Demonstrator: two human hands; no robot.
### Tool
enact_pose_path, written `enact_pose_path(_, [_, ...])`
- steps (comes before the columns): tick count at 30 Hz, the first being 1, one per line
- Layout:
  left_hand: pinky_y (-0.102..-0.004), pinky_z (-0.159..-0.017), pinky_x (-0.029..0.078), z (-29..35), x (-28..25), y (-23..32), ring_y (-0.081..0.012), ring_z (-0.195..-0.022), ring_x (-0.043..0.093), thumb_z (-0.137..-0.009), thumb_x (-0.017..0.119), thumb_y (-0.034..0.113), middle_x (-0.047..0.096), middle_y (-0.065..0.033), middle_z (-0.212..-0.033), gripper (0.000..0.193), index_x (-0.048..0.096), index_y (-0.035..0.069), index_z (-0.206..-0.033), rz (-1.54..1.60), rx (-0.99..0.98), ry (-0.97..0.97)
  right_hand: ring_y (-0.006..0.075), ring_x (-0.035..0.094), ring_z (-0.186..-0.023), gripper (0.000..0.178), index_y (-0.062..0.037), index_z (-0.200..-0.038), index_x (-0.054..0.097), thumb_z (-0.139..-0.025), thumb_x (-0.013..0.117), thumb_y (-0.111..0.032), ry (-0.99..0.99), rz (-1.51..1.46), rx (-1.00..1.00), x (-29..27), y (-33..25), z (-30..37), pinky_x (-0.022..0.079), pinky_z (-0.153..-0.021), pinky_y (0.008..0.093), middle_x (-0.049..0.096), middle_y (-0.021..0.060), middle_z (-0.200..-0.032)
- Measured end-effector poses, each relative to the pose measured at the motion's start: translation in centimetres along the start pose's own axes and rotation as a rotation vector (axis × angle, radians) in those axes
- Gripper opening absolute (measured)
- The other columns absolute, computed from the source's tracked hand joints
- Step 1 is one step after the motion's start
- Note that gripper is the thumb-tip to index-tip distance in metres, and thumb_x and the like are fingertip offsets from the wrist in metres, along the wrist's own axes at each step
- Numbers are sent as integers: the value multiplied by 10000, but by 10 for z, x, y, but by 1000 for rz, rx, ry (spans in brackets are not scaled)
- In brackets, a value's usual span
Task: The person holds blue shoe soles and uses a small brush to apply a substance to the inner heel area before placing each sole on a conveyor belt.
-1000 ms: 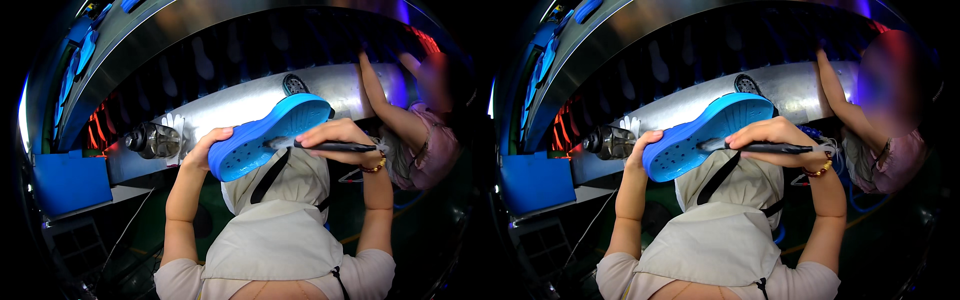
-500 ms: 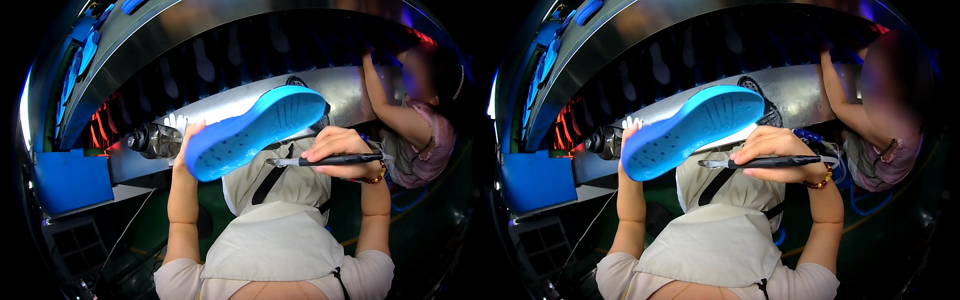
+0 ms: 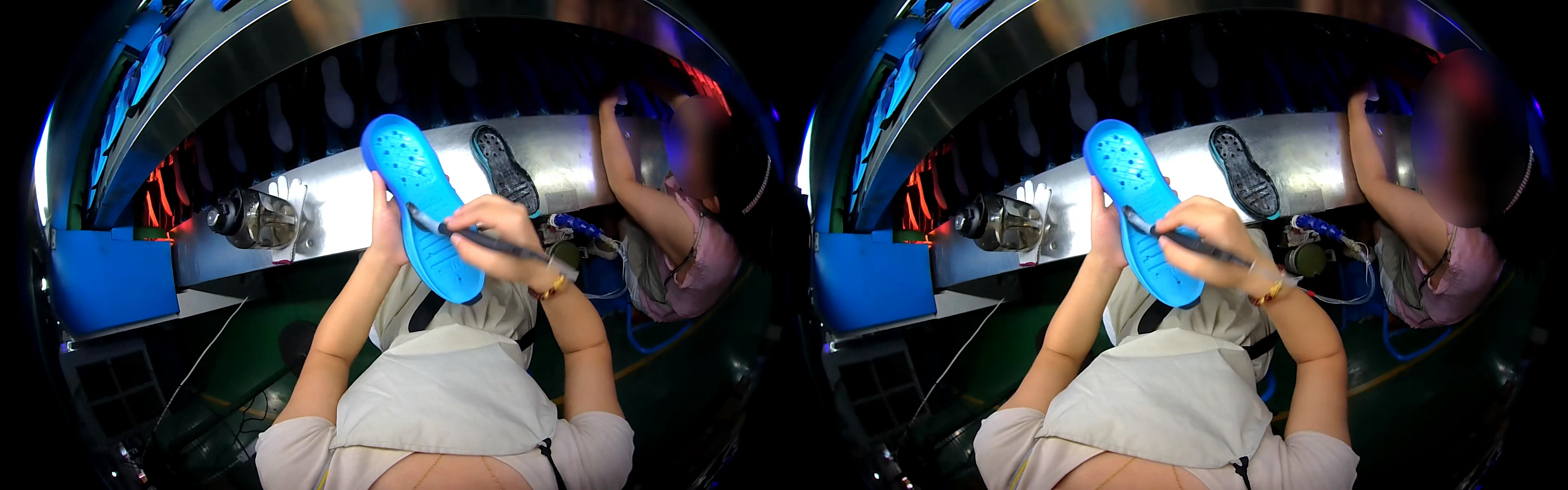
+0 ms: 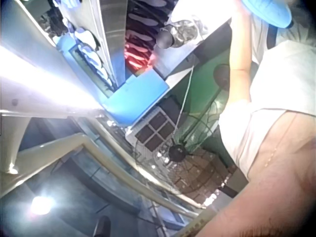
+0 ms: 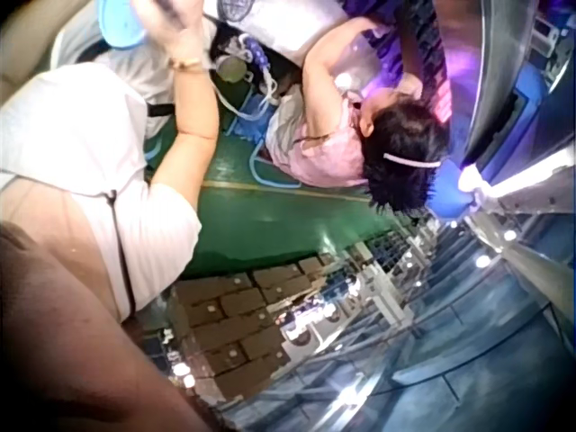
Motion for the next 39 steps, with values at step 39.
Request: enact_pose_path(39, [-400, -863, 446, 52, 74, 33, -285, -981, 560, -888, 342, 367, 513, -201, -1141, 521, 386, -29, -1224, 133, 271, -184, 196, 584, -919, 184, 46, -962, 549, -801, 559, -43, 217, -1174, 395, 14, 7, 33, 454, -818, 272, 602, 172, -980])
Point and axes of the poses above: each hand's wrist, its own z-axis away from the middle knuckle, its own x-axis out of the palm, y = z × x, the point moved 6 cm from there along -z, towards the middle knuckle
